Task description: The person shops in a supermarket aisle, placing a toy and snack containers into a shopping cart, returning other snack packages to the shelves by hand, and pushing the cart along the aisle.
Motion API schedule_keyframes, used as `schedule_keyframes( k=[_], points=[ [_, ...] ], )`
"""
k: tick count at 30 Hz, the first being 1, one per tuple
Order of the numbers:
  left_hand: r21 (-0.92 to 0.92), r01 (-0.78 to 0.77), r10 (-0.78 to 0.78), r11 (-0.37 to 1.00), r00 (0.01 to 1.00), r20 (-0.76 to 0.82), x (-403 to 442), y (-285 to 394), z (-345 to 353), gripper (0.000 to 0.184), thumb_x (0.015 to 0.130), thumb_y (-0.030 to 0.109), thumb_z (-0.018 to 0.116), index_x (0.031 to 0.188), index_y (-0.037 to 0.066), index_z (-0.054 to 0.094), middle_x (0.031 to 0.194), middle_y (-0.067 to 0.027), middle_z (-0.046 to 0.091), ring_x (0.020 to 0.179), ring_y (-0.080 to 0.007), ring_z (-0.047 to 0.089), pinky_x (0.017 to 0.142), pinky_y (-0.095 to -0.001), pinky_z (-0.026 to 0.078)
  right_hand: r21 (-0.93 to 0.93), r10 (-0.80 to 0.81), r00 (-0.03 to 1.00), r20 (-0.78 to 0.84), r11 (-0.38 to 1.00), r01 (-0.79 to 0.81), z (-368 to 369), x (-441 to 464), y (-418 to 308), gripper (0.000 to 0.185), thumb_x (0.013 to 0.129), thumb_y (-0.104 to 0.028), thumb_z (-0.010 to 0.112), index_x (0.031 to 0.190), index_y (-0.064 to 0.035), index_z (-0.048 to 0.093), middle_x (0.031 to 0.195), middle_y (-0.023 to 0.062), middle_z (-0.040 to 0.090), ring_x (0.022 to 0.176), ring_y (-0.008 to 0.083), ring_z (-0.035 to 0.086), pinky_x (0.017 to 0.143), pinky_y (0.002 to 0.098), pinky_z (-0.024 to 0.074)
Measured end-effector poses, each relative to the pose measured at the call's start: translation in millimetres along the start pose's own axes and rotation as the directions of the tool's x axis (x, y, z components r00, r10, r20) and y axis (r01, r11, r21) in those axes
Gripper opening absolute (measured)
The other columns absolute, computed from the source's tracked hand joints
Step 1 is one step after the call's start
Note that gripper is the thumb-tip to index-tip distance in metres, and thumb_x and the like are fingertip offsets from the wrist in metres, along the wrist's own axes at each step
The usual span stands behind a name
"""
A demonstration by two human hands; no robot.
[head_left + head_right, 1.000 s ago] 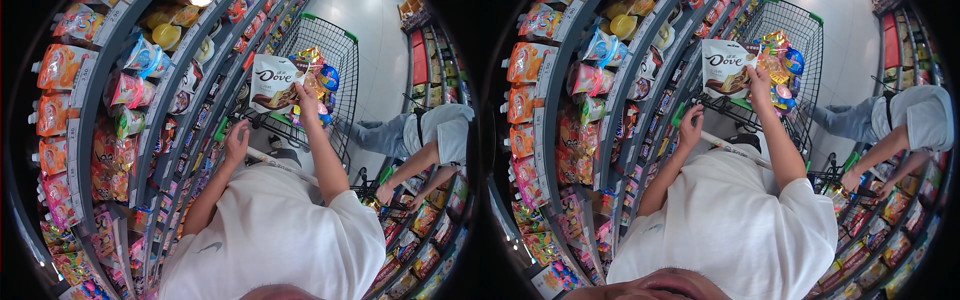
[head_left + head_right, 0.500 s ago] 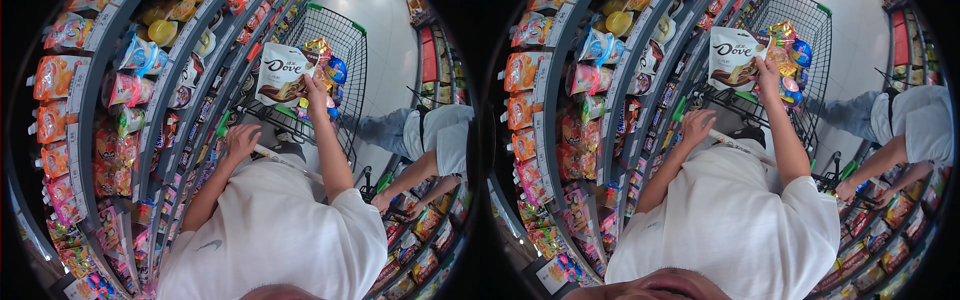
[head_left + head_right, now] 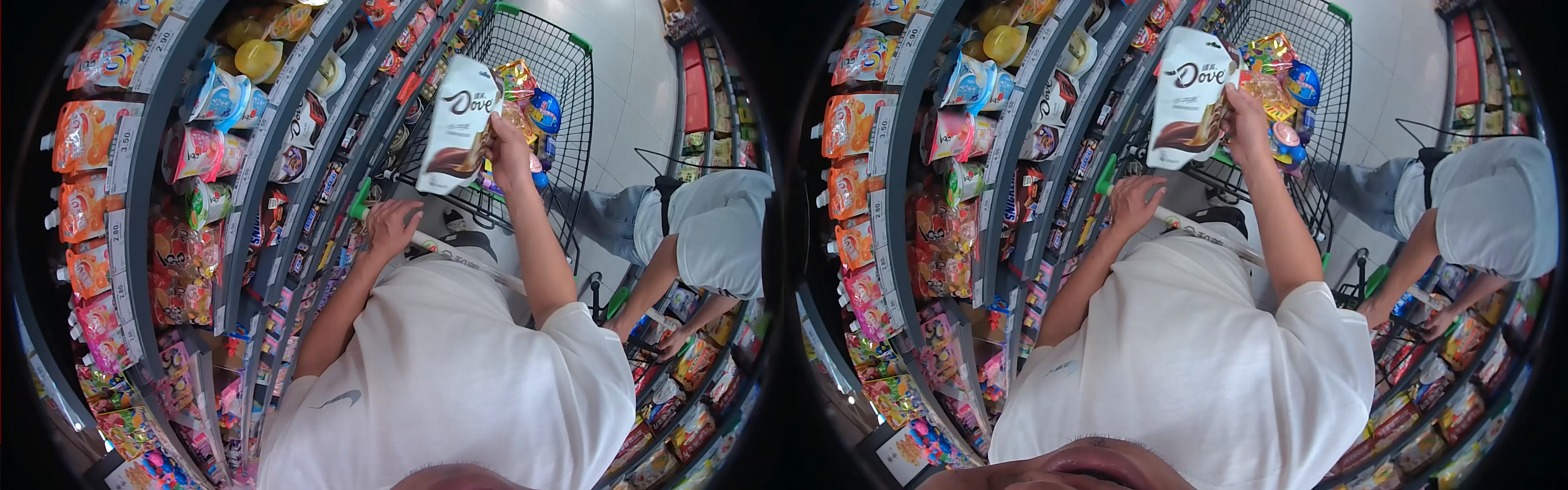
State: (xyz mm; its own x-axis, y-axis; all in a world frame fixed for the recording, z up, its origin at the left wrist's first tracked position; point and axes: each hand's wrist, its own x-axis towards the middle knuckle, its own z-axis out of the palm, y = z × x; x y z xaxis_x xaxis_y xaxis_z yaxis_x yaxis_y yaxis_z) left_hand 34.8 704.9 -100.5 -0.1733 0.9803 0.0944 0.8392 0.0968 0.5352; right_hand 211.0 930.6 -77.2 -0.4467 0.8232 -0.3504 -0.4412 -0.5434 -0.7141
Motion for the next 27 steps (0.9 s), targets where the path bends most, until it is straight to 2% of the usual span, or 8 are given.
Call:
schedule_keyframes(
  k=[3,4,5,8,15,16,20,27],
  points=[
    [-0.002,-0.011,0.011,1.0,1.0,-0.015,4,1,0,0.017,0.087,0.021,0.07,0.103,0.015,0.074,0.099,-0.0045,0.073,0.096,-0.0249,0.067,0.084,-0.0391,0.046,0.363,0.193,0.975,0.111,0.905,-0.22,17,3,2,0.031,0.1,-0.034,0.058,0.108,-0.0037,0.061,0.09,0.0054,0.063,0.074,0.0172,0.058,0.069,0.0328,0.0499],
    [-0.001,-0.013,0.013,1.0,1.0,-0.013,3,0,1,0.017,0.087,0.021,0.07,0.102,0.015,0.074,0.099,-0.0044,0.073,0.095,-0.0248,0.067,0.084,-0.0392,0.046,0.491,0.049,0.896,0.442,0.823,-0.287,24,1,1,0.036,0.098,-0.036,0.059,0.11,-0.0024,0.059,0.091,0.0065,0.06,0.077,0.0185,0.057,0.075,0.0324,0.0504],
    [0.001,-0.016,0.016,1.0,1.0,-0.012,2,-2,4,0.016,0.087,0.021,0.07,0.102,0.015,0.074,0.099,-0.0042,0.073,0.095,-0.0248,0.067,0.083,-0.0393,0.046,0.567,-0.153,0.708,0.69,0.722,-0.397,32,-1,-1,0.041,0.097,-0.039,0.06,0.112,-0.0011,0.056,0.091,0.0076,0.057,0.079,0.0199,0.057,0.08,0.032,0.051],
    [0.008,-0.019,0.02,1.0,0.999,-0.036,12,-7,1,0.016,0.086,0.02,0.071,0.101,0.015,0.074,0.099,-0.004,0.073,0.095,-0.025,0.067,0.083,-0.0397,0.045,0.514,-0.205,0.491,0.847,0.555,-0.654,62,6,-8,0.042,0.093,-0.037,0.064,0.109,-0.0001,0.052,0.086,0.0079,0.05,0.076,0.0221,0.054,0.095,0.0401,0.05],
    [0.058,-0.03,0.035,0.998,0.996,-0.078,14,-3,-1,0.015,0.085,0.015,0.068,0.099,0.014,0.073,0.096,-0.0018,0.073,0.091,-0.0216,0.066,0.084,-0.0382,0.044,0.401,-0.252,0.314,0.915,0.507,-0.763,122,-14,-36,0.026,0.096,-0.026,0.059,0.1,-0.0019,0.049,0.092,0.0119,0.048,0.076,0.0256,0.054,0.11,0.0515,0.045],
    [0.062,-0.032,0.037,0.998,0.996,-0.076,15,-4,0,0.015,0.085,0.015,0.068,0.099,0.014,0.073,0.095,-0.0016,0.073,0.091,-0.0216,0.066,0.084,-0.0382,0.044,0.394,-0.271,0.29,0.918,0.528,-0.752,129,-15,-35,0.024,0.098,-0.026,0.057,0.098,-0.004,0.048,0.093,0.0113,0.049,0.076,0.0242,0.054,0.097,0.0449,0.0515],
    [0.096,-0.037,0.043,0.995,0.998,-0.053,20,-2,-7,0.014,0.084,0.015,0.068,0.098,0.014,0.073,0.094,-0.0009,0.073,0.089,-0.0212,0.066,0.084,-0.038,0.044,0.339,-0.231,0.253,0.939,0.518,-0.786,142,-15,-33,0.025,0.1,-0.03,0.056,0.099,-0.0059,0.05,0.095,0.0097,0.05,0.075,0.0212,0.053,0.068,0.0331,0.0431],
    [0.051,-0.003,0.006,0.999,0.998,-0.061,22,-2,-3,0.013,0.084,0.014,0.068,0.096,0.015,0.072,0.094,-0.0007,0.073,0.091,-0.0209,0.065,0.084,-0.0378,0.043,0.323,-0.213,0.25,0.945,0.465,-0.825,147,-9,-24,0.024,0.099,-0.028,0.055,0.099,-0.0056,0.049,0.093,0.0101,0.05,0.075,0.0223,0.053,0.078,0.0364,0.0483]
  ],
)
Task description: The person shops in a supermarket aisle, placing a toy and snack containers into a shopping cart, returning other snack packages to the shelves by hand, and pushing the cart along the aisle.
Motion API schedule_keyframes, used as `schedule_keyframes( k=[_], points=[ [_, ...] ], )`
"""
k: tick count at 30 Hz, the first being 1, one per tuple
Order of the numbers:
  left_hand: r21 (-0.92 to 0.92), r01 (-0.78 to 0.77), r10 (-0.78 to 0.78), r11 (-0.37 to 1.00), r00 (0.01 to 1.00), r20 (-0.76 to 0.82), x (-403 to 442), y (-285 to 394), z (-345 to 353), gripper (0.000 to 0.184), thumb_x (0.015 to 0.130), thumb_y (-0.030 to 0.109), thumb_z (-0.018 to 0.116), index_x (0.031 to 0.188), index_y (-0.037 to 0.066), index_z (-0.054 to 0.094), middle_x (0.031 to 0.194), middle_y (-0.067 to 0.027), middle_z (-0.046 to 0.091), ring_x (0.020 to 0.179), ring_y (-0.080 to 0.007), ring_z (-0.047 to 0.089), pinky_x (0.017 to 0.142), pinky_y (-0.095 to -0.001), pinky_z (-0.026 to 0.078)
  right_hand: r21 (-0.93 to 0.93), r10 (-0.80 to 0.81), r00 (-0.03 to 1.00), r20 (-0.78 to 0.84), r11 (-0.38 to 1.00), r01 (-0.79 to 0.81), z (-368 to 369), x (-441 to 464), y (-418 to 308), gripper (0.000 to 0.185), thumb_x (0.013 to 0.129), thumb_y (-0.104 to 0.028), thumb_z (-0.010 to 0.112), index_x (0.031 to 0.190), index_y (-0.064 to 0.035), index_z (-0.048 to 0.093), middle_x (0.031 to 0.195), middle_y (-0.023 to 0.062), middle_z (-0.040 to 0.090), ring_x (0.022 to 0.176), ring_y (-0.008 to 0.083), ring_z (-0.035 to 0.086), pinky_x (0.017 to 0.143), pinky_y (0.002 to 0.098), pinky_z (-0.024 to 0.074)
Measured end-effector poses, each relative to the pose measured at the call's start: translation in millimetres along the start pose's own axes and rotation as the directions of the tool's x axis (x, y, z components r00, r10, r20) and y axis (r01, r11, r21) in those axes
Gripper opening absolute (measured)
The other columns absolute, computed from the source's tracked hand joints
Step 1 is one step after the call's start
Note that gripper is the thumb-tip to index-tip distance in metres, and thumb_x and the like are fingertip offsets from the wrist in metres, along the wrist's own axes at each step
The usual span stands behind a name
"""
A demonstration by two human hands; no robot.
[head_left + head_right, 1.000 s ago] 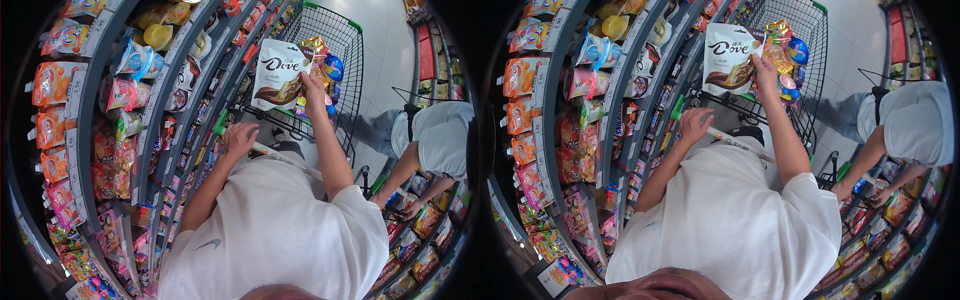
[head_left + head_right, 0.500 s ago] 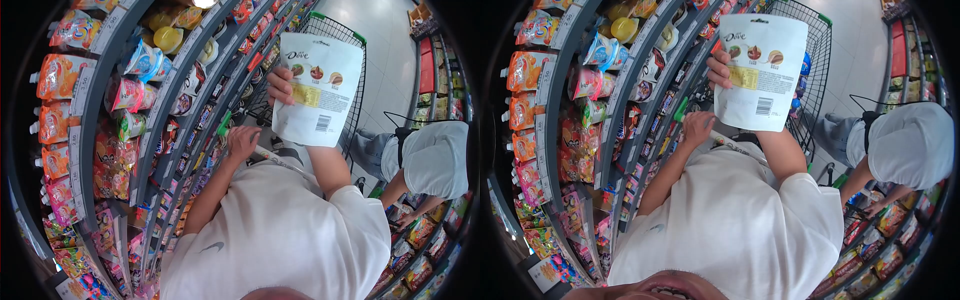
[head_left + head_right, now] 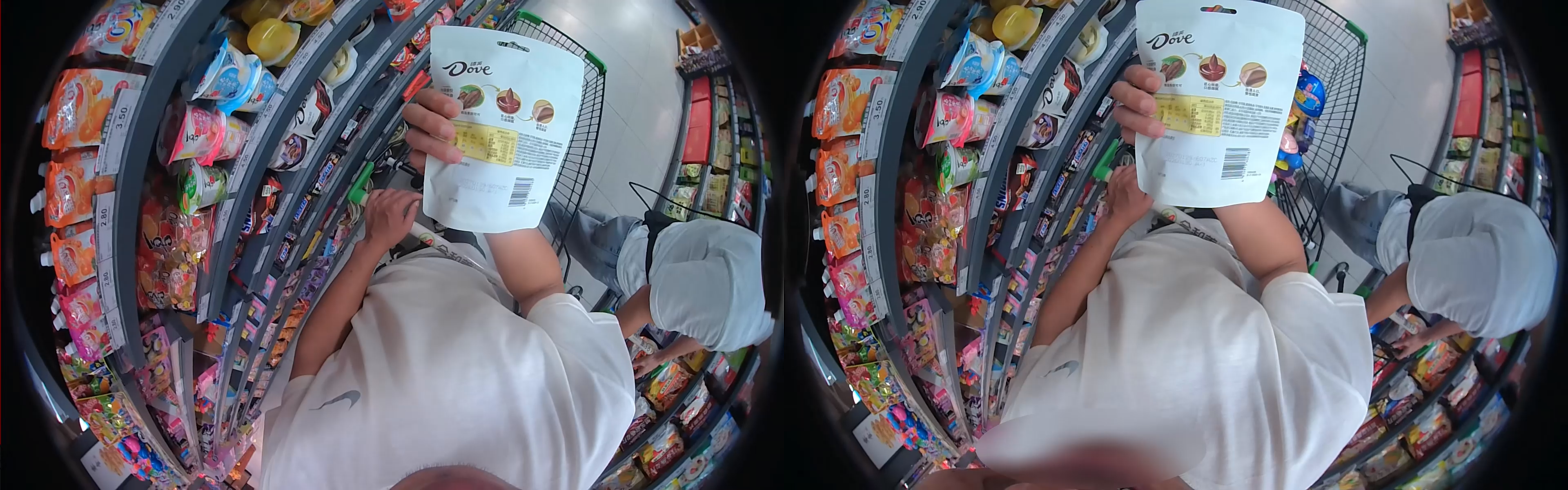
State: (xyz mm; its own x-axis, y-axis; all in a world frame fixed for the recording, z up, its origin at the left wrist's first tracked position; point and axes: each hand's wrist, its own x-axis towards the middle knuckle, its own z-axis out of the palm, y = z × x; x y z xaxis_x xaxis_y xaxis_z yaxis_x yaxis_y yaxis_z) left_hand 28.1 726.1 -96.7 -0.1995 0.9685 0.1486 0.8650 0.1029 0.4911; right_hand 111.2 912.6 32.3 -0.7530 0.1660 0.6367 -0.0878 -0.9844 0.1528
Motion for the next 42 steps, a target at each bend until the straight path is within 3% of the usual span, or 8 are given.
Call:
schedule_keyframes(
  k=[5,14,21,26,30,31,34,42],
  points=[
    [0.028,0.018,-0.017,0.999,1.0,-0.013,4,-1,3,0.012,0.083,0.015,0.069,0.094,0.016,0.073,0.093,-0.0008,0.072,0.092,-0.0207,0.065,0.091,-0.0399,0.043,0.014,0.021,0.992,-0.123,1.0,-0.02,-17,-14,-10,0.027,0.098,-0.027,0.055,0.103,-0.0024,0.048,0.09,0.0107,0.047,0.075,0.0243,0.051,0.097,0.0466,0.0496],
    [-0.005,0.051,-0.051,0.999,0.981,-0.185,-6,-12,28,0.014,0.085,0.022,0.071,0.096,0.016,0.075,0.088,-0.0007,0.072,0.093,-0.0204,0.063,0.101,-0.042,0.038,-0.484,-0.391,0.644,-0.658,0.874,0.037,-75,-124,-31,0.043,0.101,-0.043,0.05,0.123,-0.0068,0.059,0.109,0.013,0.061,0.093,0.0282,0.059,0.079,0.0401,0.0519],
    [-0.642,0.307,-0.37,0.703,0.928,0.038,20,-3,20,0.026,0.098,0.032,0.063,0.109,0.01,0.072,0.1,-0.0032,0.073,0.094,-0.0162,0.067,0.091,-0.0332,0.047,-0.701,-0.765,0.009,-0.644,0.586,-0.406,-37,-106,-45,0.041,0.102,-0.039,0.047,0.129,-0.0087,0.056,0.118,0.0142,0.061,0.101,0.0318,0.063,0.082,0.0457,0.0557],
    [-0.901,0.434,-0.29,0.023,0.865,0.409,37,17,-1,0.054,0.106,0.049,0.044,0.133,0.003,0.058,0.109,-0.0092,0.071,0.097,-0.0176,0.068,0.089,-0.0319,0.05,-0.897,-0.888,0.209,-0.41,0.352,-0.268,-54,-108,-54,0.041,0.104,-0.037,0.045,0.131,-0.0074,0.052,0.122,0.0154,0.059,0.105,0.0325,0.063,0.088,0.054,0.0551],
    [-0.852,0.522,-0.127,-0.041,0.843,0.523,36,19,3,0.061,0.108,0.054,0.029,0.133,0.005,0.055,0.107,-0.0092,0.071,0.098,-0.0195,0.067,0.094,-0.0354,0.048,-0.908,-0.904,0.176,-0.389,0.345,-0.237,-38,-77,-23,0.039,0.104,-0.034,0.045,0.128,-0.0032,0.05,0.119,0.0143,0.06,0.104,0.0305,0.063,0.092,0.0499,0.0537],
    [-0.866,0.483,-0.045,-0.133,0.87,0.492,34,21,-2,0.062,0.108,0.054,0.027,0.132,0.005,0.056,0.106,-0.0088,0.071,0.099,-0.0196,0.067,0.095,-0.0364,0.047,-0.923,-0.867,0.388,-0.313,0.18,-0.34,-49,-89,-31,0.031,0.105,-0.028,0.047,0.119,-0.0016,0.055,0.112,0.0125,0.062,0.098,0.0254,0.063,0.087,0.0416,0.0538],
    [-0.866,0.428,-0.007,-0.26,0.896,0.444,32,22,-8,0.06,0.108,0.053,0.026,0.127,0.007,0.059,0.101,-0.0071,0.071,0.099,-0.0187,0.066,0.095,-0.0376,0.047,-0.916,-0.786,0.57,-0.241,-0.01,-0.402,-55,-87,-33,0.024,0.105,-0.022,0.049,0.106,-0.0012,0.06,0.103,0.0103,0.064,0.092,0.0205,0.062,0.082,0.0357,0.0523],
    [-0.838,0.343,-0.04,-0.425,0.917,0.396,23,-9,39,0.037,0.107,0.038,0.042,0.118,0.01,0.064,0.094,-0.0029,0.066,0.086,-0.0171,0.062,0.093,-0.0385,0.046,-0.864,-0.599,0.716,-0.359,-0.077,-0.497,-24,-81,-57,0.019,0.106,-0.018,0.054,0.095,-0.0034,0.059,0.086,0.0006,0.06,0.075,0.007,0.054,0.071,0.0225,0.0458]
  ],
)
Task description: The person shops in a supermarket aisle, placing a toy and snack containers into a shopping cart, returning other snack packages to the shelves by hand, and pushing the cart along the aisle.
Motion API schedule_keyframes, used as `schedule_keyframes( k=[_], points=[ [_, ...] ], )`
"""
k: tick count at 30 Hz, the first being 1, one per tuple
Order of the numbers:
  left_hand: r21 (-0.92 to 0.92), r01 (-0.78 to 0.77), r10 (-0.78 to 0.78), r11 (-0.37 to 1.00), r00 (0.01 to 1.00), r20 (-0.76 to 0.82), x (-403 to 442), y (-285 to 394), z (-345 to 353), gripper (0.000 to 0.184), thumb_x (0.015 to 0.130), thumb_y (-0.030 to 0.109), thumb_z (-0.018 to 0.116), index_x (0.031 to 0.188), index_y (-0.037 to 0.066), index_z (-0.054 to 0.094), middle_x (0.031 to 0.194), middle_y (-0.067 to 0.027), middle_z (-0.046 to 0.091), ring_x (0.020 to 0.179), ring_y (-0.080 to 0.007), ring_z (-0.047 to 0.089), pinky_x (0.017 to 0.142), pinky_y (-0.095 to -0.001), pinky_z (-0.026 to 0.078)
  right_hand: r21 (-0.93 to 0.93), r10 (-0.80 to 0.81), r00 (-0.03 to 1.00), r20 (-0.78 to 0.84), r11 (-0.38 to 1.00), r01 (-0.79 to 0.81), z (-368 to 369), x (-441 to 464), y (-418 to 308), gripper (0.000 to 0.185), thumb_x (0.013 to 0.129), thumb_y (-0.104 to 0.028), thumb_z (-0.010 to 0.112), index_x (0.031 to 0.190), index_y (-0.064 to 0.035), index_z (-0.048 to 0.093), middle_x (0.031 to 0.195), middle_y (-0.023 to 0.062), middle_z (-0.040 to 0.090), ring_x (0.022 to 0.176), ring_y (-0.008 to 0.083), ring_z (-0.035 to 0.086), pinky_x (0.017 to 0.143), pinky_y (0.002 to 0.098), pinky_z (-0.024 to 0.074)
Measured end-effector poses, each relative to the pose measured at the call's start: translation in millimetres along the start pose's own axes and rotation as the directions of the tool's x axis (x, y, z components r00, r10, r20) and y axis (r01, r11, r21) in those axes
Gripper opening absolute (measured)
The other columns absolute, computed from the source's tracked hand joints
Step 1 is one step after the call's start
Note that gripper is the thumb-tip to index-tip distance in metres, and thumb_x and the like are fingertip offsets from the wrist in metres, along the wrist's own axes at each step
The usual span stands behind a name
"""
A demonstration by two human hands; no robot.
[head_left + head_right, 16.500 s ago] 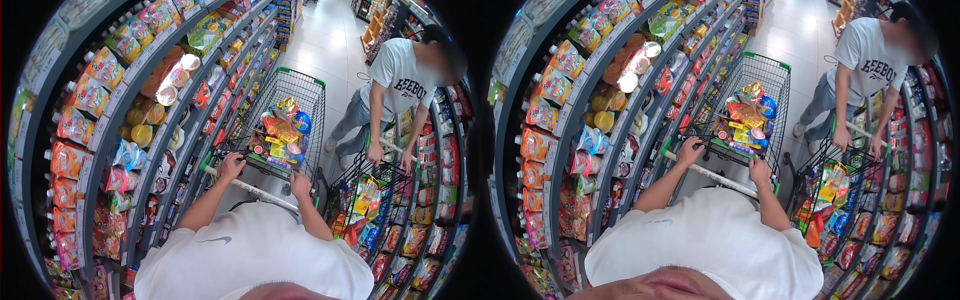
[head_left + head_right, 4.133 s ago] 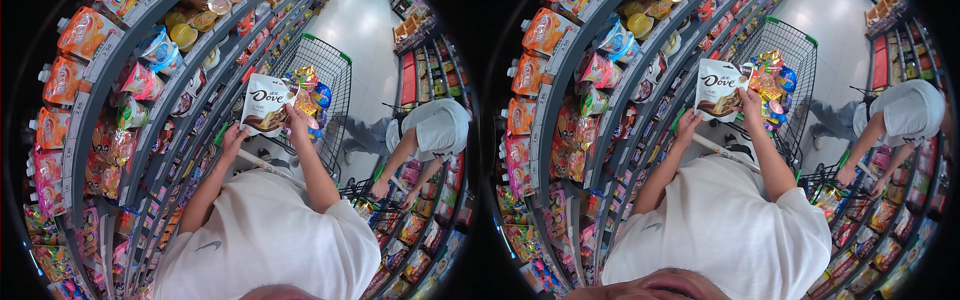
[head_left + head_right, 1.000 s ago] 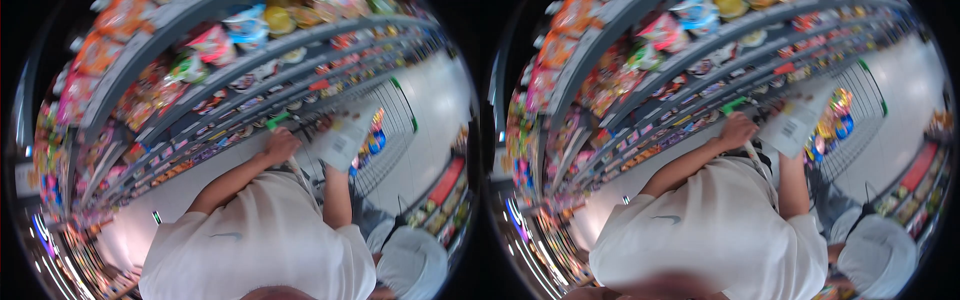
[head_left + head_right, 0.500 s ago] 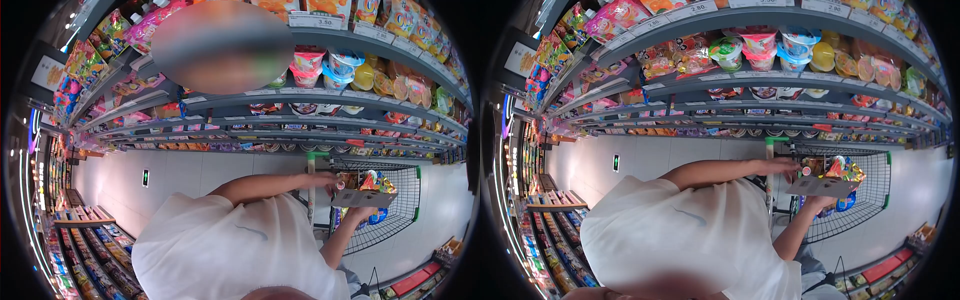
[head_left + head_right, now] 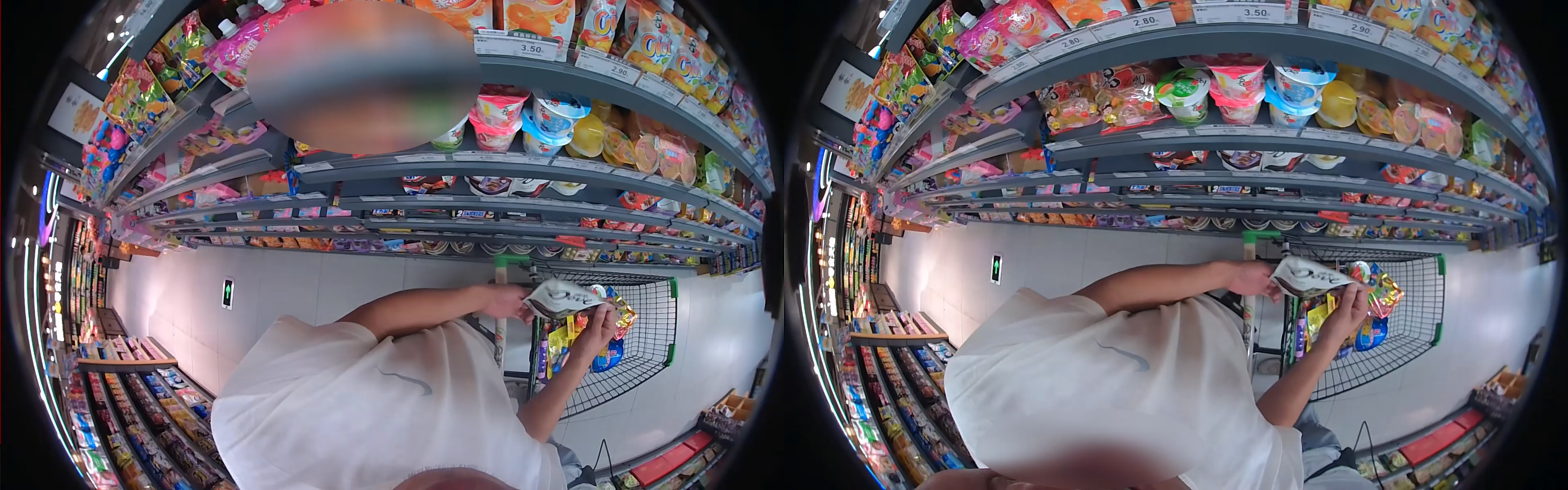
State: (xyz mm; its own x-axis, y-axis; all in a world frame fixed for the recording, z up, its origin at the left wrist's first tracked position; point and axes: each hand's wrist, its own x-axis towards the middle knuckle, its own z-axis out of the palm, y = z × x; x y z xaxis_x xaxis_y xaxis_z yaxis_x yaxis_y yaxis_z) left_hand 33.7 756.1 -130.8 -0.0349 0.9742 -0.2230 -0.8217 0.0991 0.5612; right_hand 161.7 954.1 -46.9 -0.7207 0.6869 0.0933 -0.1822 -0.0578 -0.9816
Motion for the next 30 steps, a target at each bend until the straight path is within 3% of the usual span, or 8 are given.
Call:
schedule_keyframes(
  k=[5,8,10,12,14,18,20,30],
  points=[
    [-0.028,0.044,-0.044,0.999,0.999,0.02,5,-5,-10,0.036,0.103,0.027,0.047,0.126,0.006,0.062,0.107,-0.0058,0.069,0.093,-0.0202,0.065,0.097,-0.0393,0.046,-0.001,0.004,1.0,0.027,1.0,-0.004,-1,0,-13,0.016,0.104,-0.015,0.056,0.097,-0.0031,0.065,0.091,0.0016,0.061,0.073,0.0062,0.055,0.064,0.0207,0.0476],
    [-0.017,0.005,-0.004,1.0,0.998,0.07,5,-12,-19,0.04,0.102,0.03,0.046,0.129,0.005,0.062,0.115,-0.0086,0.069,0.098,-0.0228,0.066,0.1,-0.0404,0.046,-0.075,0.023,1.0,-0.013,0.997,-0.024,8,2,-20,0.018,0.101,-0.018,0.061,0.094,-0.0013,0.065,0.09,-0.0011,0.059,0.078,0.0071,0.056,0.069,0.0242,0.0484],
    [-0.108,0.051,-0.045,0.993,0.997,0.057,2,-11,-20,0.042,0.101,0.032,0.046,0.13,0.005,0.061,0.119,-0.0092,0.069,0.102,-0.0243,0.066,0.102,-0.0415,0.045,-0.317,-0.125,0.992,0.016,0.94,0.123,-8,10,0,0.016,0.099,-0.018,0.064,0.099,-0.0017,0.066,0.077,0.0002,0.063,0.065,0.0081,0.054,0.062,0.0226,0.043],
    [-0.121,0.072,-0.078,0.99,0.996,-0.05,-4,-5,-14,0.041,0.101,0.03,0.048,0.128,0.004,0.063,0.118,-0.0094,0.069,0.1,-0.0246,0.065,0.101,-0.0428,0.045,-0.032,0.037,0.999,0.026,0.999,-0.036,15,4,-33,0.014,0.098,-0.017,0.066,0.1,-0.0039,0.068,0.079,-0.0009,0.064,0.063,0.0068,0.052,0.059,0.0222,0.0407],
    [-0.25,0.047,-0.033,0.967,0.998,0.06,-3,-11,-32,0.041,0.1,0.029,0.049,0.129,0.002,0.061,0.117,-0.0126,0.069,0.096,-0.0259,0.065,0.101,-0.0443,0.046,0.01,0.09,0.995,-0.038,0.996,-0.09,25,6,-41,0.014,0.097,-0.017,0.067,0.101,-0.0042,0.07,0.079,-0.0023,0.064,0.064,0.0053,0.053,0.059,0.0211,0.0396],
    [-0.303,0.113,-0.107,0.946,0.994,0.038,-9,-1,-22,0.04,0.1,0.027,0.051,0.129,0.0,0.06,0.114,-0.0168,0.069,0.091,-0.0253,0.065,0.097,-0.0423,0.049,-0.134,0.06,0.997,0.047,0.99,-0.053,18,14,-40,0.02,0.098,-0.015,0.065,0.111,0.0006,0.07,0.092,-0.0005,0.07,0.08,0.005,0.061,0.069,0.0208,0.048],
    [-0.228,0.137,-0.139,0.964,0.99,0.006,-10,7,-16,0.04,0.101,0.027,0.051,0.129,0.0,0.06,0.111,-0.0179,0.069,0.089,-0.0247,0.066,0.094,-0.0407,0.05,-0.042,0.106,0.993,0.057,0.994,-0.103,28,14,-56,0.02,0.1,-0.016,0.064,0.11,0.0008,0.069,0.092,0.0004,0.07,0.081,0.006,0.062,0.073,0.0225,0.0504],
    [-0.199,0.113,-0.13,0.974,0.989,-0.075,-13,12,-5,0.041,0.102,0.027,0.046,0.123,-0.006,0.059,0.108,-0.0188,0.068,0.086,-0.0254,0.064,0.088,-0.0381,0.052,0.012,0.059,0.998,0.015,0.998,-0.059,30,25,-49,0.022,0.1,-0.02,0.063,0.104,0.0003,0.071,0.088,0.0009,0.069,0.08,0.0069,0.063,0.066,0.0243,0.0524]
  ],
)
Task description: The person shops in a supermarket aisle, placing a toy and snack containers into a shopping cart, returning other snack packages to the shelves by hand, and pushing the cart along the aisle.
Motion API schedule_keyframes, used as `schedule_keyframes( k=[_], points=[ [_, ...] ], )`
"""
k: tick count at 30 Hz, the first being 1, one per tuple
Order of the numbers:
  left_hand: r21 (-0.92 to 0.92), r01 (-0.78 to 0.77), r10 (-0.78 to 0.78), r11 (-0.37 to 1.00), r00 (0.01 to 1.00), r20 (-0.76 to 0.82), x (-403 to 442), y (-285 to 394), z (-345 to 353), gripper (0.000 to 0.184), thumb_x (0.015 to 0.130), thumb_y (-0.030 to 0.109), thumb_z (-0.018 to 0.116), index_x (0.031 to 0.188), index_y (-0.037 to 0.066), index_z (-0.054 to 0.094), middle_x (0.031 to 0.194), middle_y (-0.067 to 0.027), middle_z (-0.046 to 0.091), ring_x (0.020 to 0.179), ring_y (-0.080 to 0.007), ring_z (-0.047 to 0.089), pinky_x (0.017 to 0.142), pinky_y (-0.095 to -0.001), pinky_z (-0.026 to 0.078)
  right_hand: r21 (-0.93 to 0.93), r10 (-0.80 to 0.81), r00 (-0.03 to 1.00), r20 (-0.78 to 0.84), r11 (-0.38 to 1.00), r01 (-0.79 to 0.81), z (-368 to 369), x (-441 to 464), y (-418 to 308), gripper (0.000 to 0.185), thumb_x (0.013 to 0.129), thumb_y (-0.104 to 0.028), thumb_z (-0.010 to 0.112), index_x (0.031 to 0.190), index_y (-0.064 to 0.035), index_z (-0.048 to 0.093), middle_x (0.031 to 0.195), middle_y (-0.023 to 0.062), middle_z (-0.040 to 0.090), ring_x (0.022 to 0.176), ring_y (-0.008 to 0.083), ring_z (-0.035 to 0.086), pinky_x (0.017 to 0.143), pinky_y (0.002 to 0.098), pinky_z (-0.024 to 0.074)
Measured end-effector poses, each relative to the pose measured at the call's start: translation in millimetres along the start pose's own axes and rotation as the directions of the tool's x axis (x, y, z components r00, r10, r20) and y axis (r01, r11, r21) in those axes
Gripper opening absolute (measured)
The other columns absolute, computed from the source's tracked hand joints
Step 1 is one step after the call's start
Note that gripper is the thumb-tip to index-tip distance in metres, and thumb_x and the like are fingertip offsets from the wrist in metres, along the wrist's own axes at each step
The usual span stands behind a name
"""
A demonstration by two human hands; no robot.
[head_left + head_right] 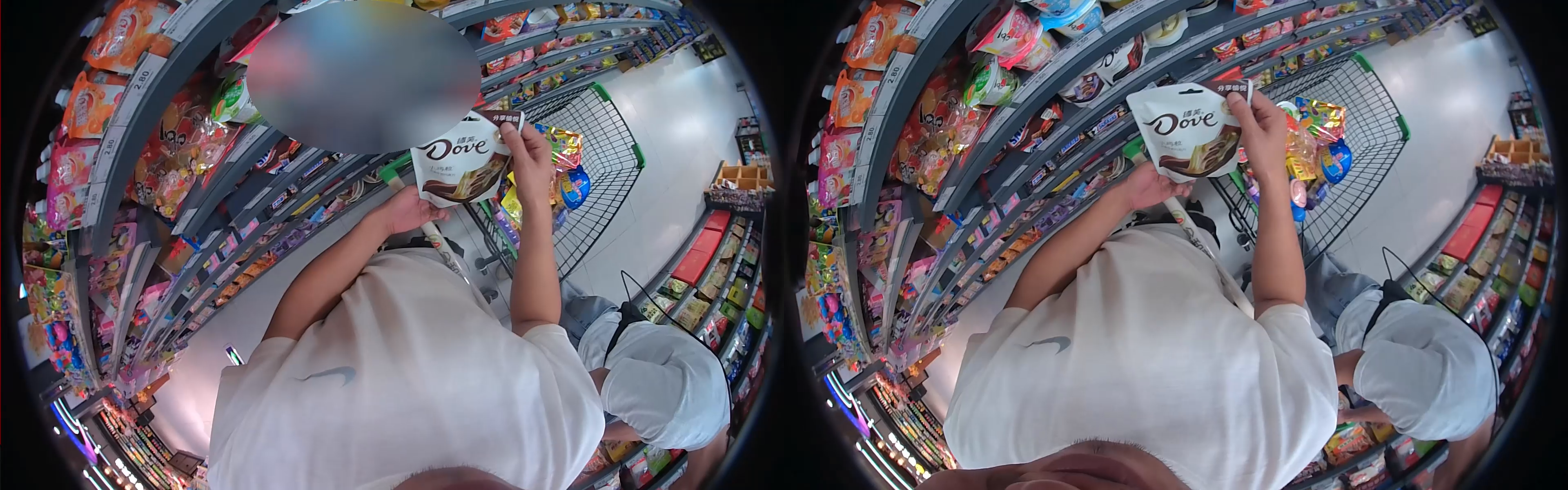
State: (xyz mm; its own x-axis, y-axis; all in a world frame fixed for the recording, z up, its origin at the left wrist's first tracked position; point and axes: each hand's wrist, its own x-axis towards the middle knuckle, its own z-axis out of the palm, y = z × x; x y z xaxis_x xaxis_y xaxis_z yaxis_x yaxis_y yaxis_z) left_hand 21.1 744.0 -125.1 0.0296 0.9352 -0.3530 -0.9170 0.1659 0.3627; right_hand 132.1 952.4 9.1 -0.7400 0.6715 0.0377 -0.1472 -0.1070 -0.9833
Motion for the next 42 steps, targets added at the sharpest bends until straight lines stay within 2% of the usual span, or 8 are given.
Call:
schedule_keyframes(
  k=[4,10,13,20,24,30,36,42],
  points=[
    [0.01,-0.026,0.026,1.0,1.0,0.014,-1,-2,-1,0.04,0.101,0.028,0.047,0.118,-0.006,0.061,0.103,-0.0162,0.069,0.084,-0.025,0.064,0.089,-0.0389,0.05,0.049,0.073,0.997,0.016,0.996,-0.073,-2,3,-3,0.023,0.099,-0.021,0.063,0.1,0.0014,0.072,0.084,0.0017,0.069,0.069,0.0067,0.062,0.059,0.0247,0.0522],
    [-0.002,-0.034,0.035,0.999,0.999,0.028,-1,-1,0,0.04,0.1,0.031,0.052,0.12,-0.003,0.062,0.103,-0.0134,0.07,0.085,-0.025,0.065,0.093,-0.0391,0.049,-0.047,0.088,0.996,0.015,0.995,-0.087,-2,2,-11,0.022,0.098,-0.02,0.066,0.101,0.0014,0.072,0.085,0.0002,0.07,0.076,0.0063,0.061,0.07,0.0249,0.0499],
    [-0.039,-0.04,0.036,0.998,0.995,-0.095,-6,-3,6,0.044,0.099,0.037,0.054,0.121,0.0,0.062,0.102,-0.0125,0.071,0.086,-0.025,0.065,0.094,-0.0397,0.048,-0.009,0.066,0.995,0.07,0.998,-0.065,1,-3,-21,0.021,0.095,-0.018,0.069,0.105,0.0008,0.071,0.086,-0.0004,0.07,0.078,0.0058,0.06,0.073,0.0246,0.0479],
    [-0.097,-0.007,0.011,0.995,0.999,0.04,-3,-1,2,0.051,0.098,0.046,0.055,0.123,0.002,0.063,0.101,-0.0109,0.07,0.089,-0.0232,0.065,0.098,-0.0424,0.046,0.095,0.058,0.972,0.227,0.992,-0.081,-16,-7,-24,0.02,0.092,-0.018,0.074,0.104,-0.0021,0.072,0.087,-0.002,0.071,0.074,0.0015,0.058,0.059,0.0181,0.0375],
    [-0.012,-0.002,0.002,1.0,1.0,0.009,-4,-1,7,0.049,0.097,0.045,0.058,0.121,0.003,0.063,0.096,-0.0101,0.07,0.087,-0.0223,0.064,0.099,-0.0427,0.046,-0.007,0.13,0.968,0.212,0.991,-0.131,-16,-8,-23,0.016,0.092,-0.017,0.074,0.099,-0.0017,0.072,0.08,-0.0026,0.07,0.067,0.0009,0.056,0.055,0.0184,0.0372],
    [0.056,-0.026,0.026,0.998,1.0,-0.006,-6,-4,4,0.044,0.096,0.042,0.061,0.115,0.003,0.066,0.088,-0.0084,0.069,0.085,-0.0209,0.064,0.102,-0.0435,0.045,0.0,0.083,0.992,0.09,0.997,-0.083,-10,-12,-24,0.013,0.092,-0.013,0.073,0.098,-0.0017,0.071,0.076,-0.0028,0.068,0.06,0.0004,0.053,0.053,0.0185,0.0361],
    [-0.017,-0.044,0.044,0.999,0.999,0.015,-7,-4,3,0.04,0.093,0.04,0.064,0.11,0.003,0.068,0.083,-0.0082,0.068,0.083,-0.0208,0.064,0.106,-0.0441,0.043,0.079,0.059,0.989,0.134,0.994,-0.07,-16,-16,-11,0.021,0.095,-0.019,0.069,0.11,-0.0062,0.065,0.092,0.0,0.069,0.071,0.004,0.06,0.054,0.0196,0.0433],
    [-0.02,-0.052,0.052,0.998,0.999,0.012,-8,-6,3,0.042,0.095,0.041,0.059,0.112,0.004,0.068,0.08,-0.0081,0.068,0.083,-0.0224,0.063,0.11,-0.0461,0.04,0.082,0.118,0.98,0.163,0.988,-0.132,-21,-25,10,0.033,0.099,-0.03,0.064,0.122,-0.0064,0.063,0.104,0.001,0.07,0.086,0.0067,0.062,0.07,0.023,0.0493]
  ],
)
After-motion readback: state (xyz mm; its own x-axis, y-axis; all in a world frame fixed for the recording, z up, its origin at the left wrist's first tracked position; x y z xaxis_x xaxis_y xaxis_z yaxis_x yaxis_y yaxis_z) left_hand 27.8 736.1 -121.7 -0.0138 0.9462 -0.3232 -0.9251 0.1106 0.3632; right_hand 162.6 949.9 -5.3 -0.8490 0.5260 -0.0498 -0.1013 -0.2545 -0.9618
